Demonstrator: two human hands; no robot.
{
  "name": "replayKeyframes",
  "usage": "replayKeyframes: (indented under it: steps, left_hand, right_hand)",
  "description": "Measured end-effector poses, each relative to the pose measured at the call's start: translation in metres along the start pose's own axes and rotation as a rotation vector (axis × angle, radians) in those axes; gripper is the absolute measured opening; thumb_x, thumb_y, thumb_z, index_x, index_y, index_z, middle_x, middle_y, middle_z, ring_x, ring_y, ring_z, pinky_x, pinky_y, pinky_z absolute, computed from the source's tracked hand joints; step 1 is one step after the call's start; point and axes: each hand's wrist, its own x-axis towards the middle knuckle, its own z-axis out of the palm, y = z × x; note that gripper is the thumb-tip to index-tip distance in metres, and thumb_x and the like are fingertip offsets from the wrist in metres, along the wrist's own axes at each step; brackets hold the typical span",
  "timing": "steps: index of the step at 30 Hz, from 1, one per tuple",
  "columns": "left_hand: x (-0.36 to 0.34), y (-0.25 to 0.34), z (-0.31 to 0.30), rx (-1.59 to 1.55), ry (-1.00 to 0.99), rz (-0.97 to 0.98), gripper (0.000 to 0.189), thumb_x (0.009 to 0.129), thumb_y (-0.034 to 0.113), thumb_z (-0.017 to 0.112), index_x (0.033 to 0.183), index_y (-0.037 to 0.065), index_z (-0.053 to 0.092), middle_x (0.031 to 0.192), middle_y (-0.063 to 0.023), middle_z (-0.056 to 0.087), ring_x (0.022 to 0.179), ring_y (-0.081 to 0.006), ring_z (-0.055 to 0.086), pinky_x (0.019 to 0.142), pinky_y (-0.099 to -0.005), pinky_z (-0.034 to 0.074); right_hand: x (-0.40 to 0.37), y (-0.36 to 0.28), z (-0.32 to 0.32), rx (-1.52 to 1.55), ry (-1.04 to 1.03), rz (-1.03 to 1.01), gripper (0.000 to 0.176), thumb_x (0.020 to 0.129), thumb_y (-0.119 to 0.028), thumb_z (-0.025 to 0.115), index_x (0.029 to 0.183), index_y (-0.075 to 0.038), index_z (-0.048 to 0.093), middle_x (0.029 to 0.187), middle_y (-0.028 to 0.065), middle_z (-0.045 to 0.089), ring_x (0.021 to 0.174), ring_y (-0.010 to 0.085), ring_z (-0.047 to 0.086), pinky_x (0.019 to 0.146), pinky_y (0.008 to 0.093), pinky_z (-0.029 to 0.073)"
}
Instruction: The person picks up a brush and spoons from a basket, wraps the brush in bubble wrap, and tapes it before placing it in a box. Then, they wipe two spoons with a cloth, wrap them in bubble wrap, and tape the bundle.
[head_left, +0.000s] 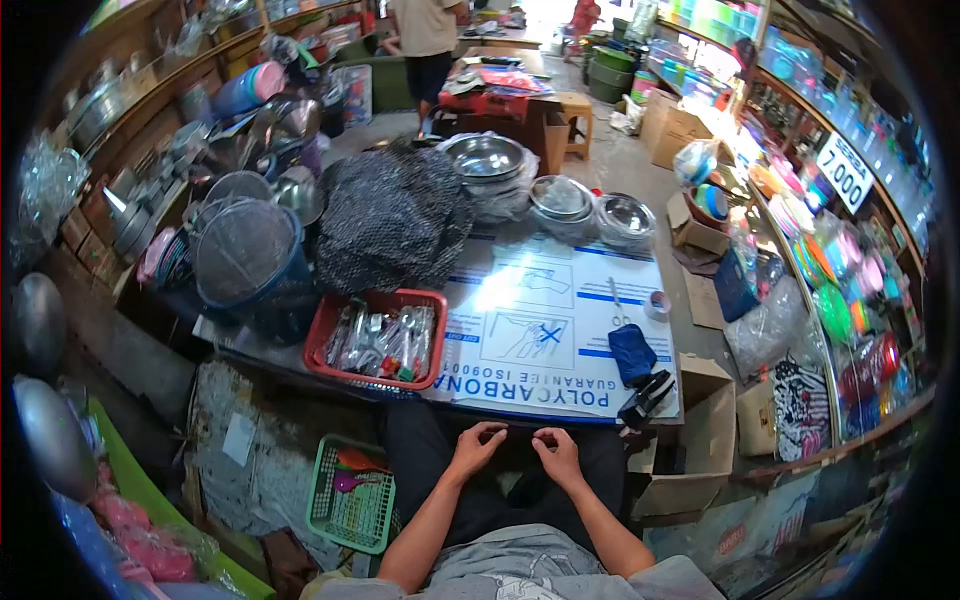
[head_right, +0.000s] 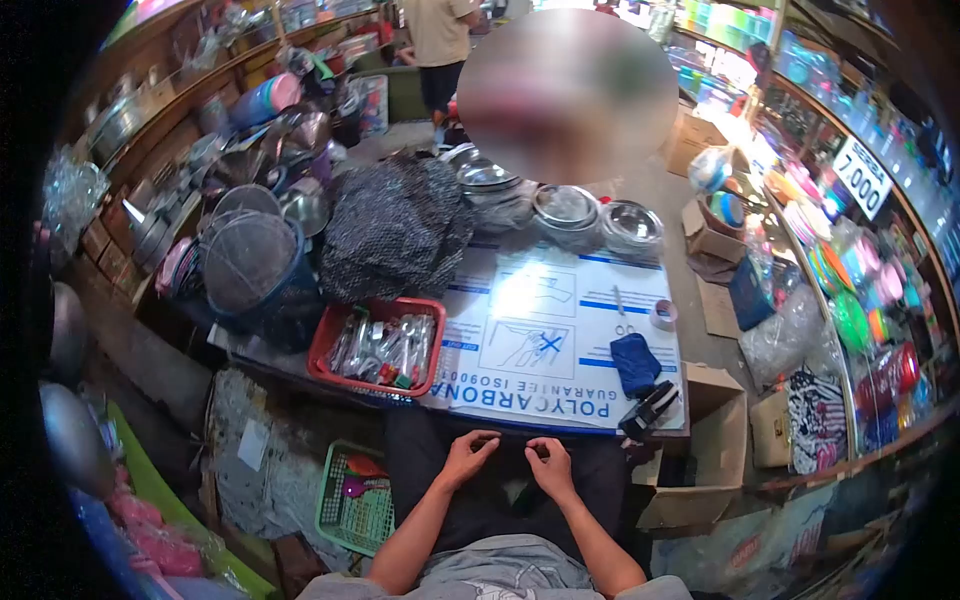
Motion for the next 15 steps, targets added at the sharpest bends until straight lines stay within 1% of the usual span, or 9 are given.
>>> replayKeyframes:
  steps: [3,5,8,9,11,12,13,14,15]
  left_hand:
    - [0.006,0.005,-0.011,-0.065,0.059,0.006,0.032,0.099,0.026,0.076,0.122,0.004,0.078,0.107,-0.0116,0.08,0.098,-0.0194,0.074,0.089,-0.0347,0.058]
    - [0.009,0.011,-0.023,-0.107,0.1,0.007,0.031,0.1,0.025,0.075,0.122,0.003,0.078,0.106,-0.0114,0.08,0.098,-0.0183,0.074,0.088,-0.034,0.057]
    - [0.024,0.012,-0.046,-0.152,0.19,0.089,0.03,0.101,0.023,0.074,0.122,0.002,0.077,0.103,-0.0104,0.08,0.096,-0.0152,0.073,0.087,-0.031,0.057]
    - [0.03,0.014,-0.056,-0.148,0.209,0.05,0.03,0.101,0.023,0.074,0.122,0.002,0.078,0.102,-0.0097,0.08,0.094,-0.0144,0.073,0.087,-0.0304,0.056]
    - [0.046,0.023,-0.081,-0.122,0.215,0.039,0.029,0.101,0.022,0.073,0.123,0.002,0.077,0.104,-0.0093,0.079,0.095,-0.0136,0.072,0.087,-0.0306,0.056]
    - [0.058,0.025,-0.094,-0.131,0.221,0.084,0.029,0.102,0.021,0.073,0.123,0.003,0.077,0.105,-0.0088,0.079,0.096,-0.013,0.072,0.088,-0.0304,0.056]
    - [0.071,0.027,-0.108,-0.141,0.225,0.129,0.028,0.102,0.021,0.072,0.124,0.003,0.077,0.106,-0.0082,0.079,0.096,-0.0125,0.071,0.088,-0.0302,0.056]
    - [0.084,0.028,-0.121,-0.181,0.237,0.122,0.028,0.103,0.02,0.071,0.125,0.003,0.076,0.107,-0.0069,0.079,0.097,-0.0123,0.071,0.089,-0.03,0.055]
    - [0.094,0.038,-0.139,-0.13,0.217,0.077,0.03,0.105,0.019,0.068,0.128,0.0,0.074,0.111,-0.0081,0.077,0.102,-0.014,0.07,0.092,-0.0304,0.055]
  right_hand:
    - [0.023,-0.012,0.023,0.024,-0.06,-0.027,0.018,0.095,-0.015,0.078,0.107,-0.003,0.075,0.105,0.0088,0.075,0.094,0.0198,0.075,0.08,0.034,0.06]
    - [0.041,-0.021,0.036,0.009,-0.138,-0.048,0.021,0.097,-0.014,0.077,0.113,-0.001,0.073,0.106,0.0093,0.077,0.097,0.018,0.075,0.083,0.0331,0.058]
    - [0.078,-0.018,0.064,-0.004,-0.202,-0.12,0.023,0.097,-0.014,0.076,0.114,0.0,0.073,0.107,0.0094,0.078,0.098,0.0178,0.074,0.084,0.0332,0.057]
    - [0.09,-0.024,0.073,0.0,-0.227,-0.167,0.023,0.096,-0.014,0.076,0.115,0.0,0.073,0.106,0.0092,0.078,0.098,0.0177,0.073,0.084,0.0333,0.057]
    - [0.118,-0.044,0.09,-0.034,-0.27,-0.157,0.024,0.096,-0.014,0.077,0.115,0.0,0.073,0.105,0.0092,0.078,0.097,0.0176,0.073,0.082,0.0328,0.056]
    - [0.135,-0.055,0.099,-0.07,-0.298,-0.154,0.024,0.096,-0.015,0.077,0.115,0.0,0.074,0.104,0.0092,0.078,0.096,0.0175,0.073,0.081,0.0323,0.056]
    - [0.154,-0.062,0.109,-0.013,-0.317,-0.141,0.025,0.095,-0.015,0.078,0.115,-0.001,0.074,0.104,0.0097,0.078,0.094,0.0174,0.073,0.078,0.0321,0.057]
    - [0.174,-0.073,0.118,-0.014,-0.349,-0.143,0.025,0.095,-0.015,0.078,0.115,-0.001,0.074,0.103,0.0105,0.078,0.091,0.0177,0.073,0.076,0.0326,0.058]
    - [0.193,-0.088,0.126,-0.003,-0.337,-0.225,0.025,0.095,-0.019,0.077,0.113,-0.002,0.075,0.105,0.0126,0.079,0.093,0.0213,0.075,0.081,0.0361,0.059]
